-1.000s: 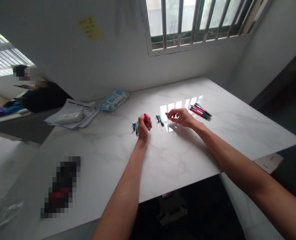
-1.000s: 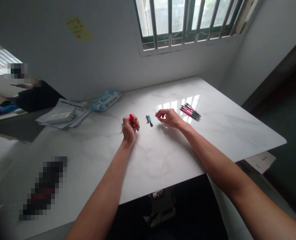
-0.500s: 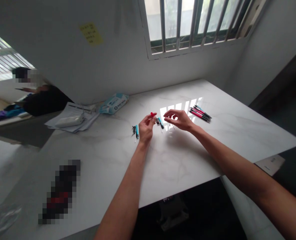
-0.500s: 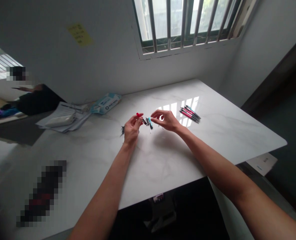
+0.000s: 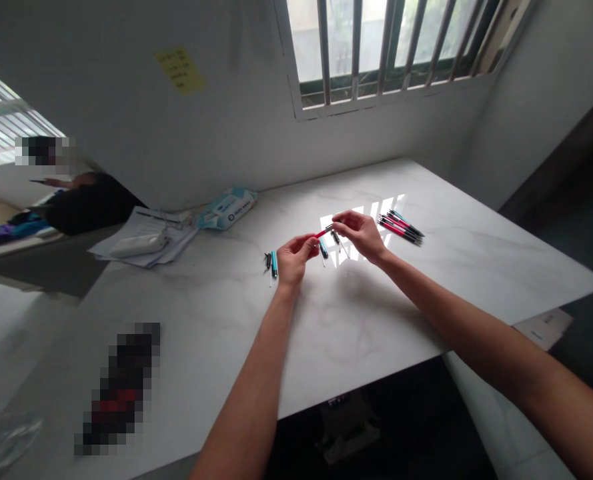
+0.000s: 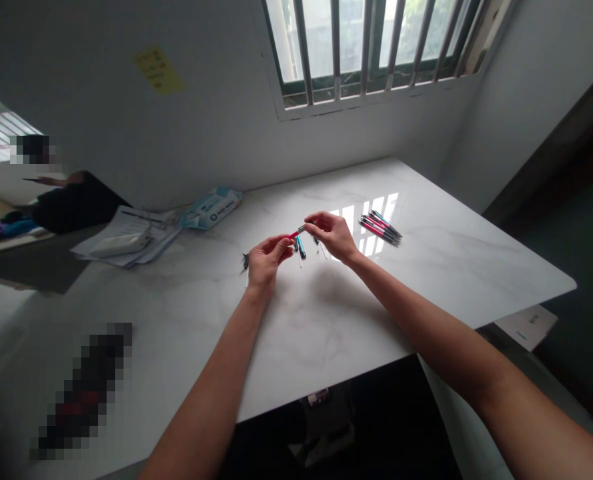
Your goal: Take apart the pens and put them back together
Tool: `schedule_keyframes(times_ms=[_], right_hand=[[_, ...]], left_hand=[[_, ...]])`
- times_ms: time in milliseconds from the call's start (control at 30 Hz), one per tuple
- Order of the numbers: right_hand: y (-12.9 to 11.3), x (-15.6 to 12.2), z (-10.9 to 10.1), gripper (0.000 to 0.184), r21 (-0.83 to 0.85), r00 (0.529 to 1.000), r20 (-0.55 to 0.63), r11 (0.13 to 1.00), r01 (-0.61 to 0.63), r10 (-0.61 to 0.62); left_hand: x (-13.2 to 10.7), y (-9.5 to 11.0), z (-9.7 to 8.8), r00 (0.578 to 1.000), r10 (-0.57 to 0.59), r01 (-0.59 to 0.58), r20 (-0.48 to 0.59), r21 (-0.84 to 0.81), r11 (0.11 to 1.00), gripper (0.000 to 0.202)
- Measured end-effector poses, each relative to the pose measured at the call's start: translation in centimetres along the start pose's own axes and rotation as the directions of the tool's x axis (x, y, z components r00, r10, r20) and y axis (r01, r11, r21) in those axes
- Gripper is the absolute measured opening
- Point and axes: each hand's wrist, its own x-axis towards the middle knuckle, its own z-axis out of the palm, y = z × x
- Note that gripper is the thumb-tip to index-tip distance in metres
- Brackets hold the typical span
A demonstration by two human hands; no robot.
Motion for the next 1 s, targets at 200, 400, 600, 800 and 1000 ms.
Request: schedule_keyframes(times_ms=[200,400,600,800,1000], right_hand=[[0.3,0.6,-0.7,0.055,0.006,0.997,-0.024,0.998,-0.070,0.070],[1.6,1.9,-3.3,0.045,-0.049,0.977,-0.208,0.996,-0.069,0.058],[2.6,2.1,-6.0,0.016,-0.511,0.977,-0.215,0.852,-0.115,0.003],[2.1,1.1,-6.4,0.010,-0.792,0.974,0.100,0.609,-0.045,0.203],[1.2,0.8,-5.9,0.009,-0.796,0.941,0.198,0.605,-0.010,0.276]], left_hand=[[-1.1,-0.4,1.2,0.974,-0.098,0.087,0.202,0.065,0.994,0.055],[0.0,-0.8,0.2,1.000,-0.018,0.017,0.018,0.050,0.999,0.054],[0.4,-0.8,-0.4,1.000,0.004,-0.002,-0.021,0.096,0.995,0.048],[0.6,-0.7,-0.7,0.997,0.051,-0.042,-0.056,0.143,0.989,0.038],[0.7,-0.7,-0.9,0.994,0.071,-0.057,-0.078,0.173,0.983,0.032]])
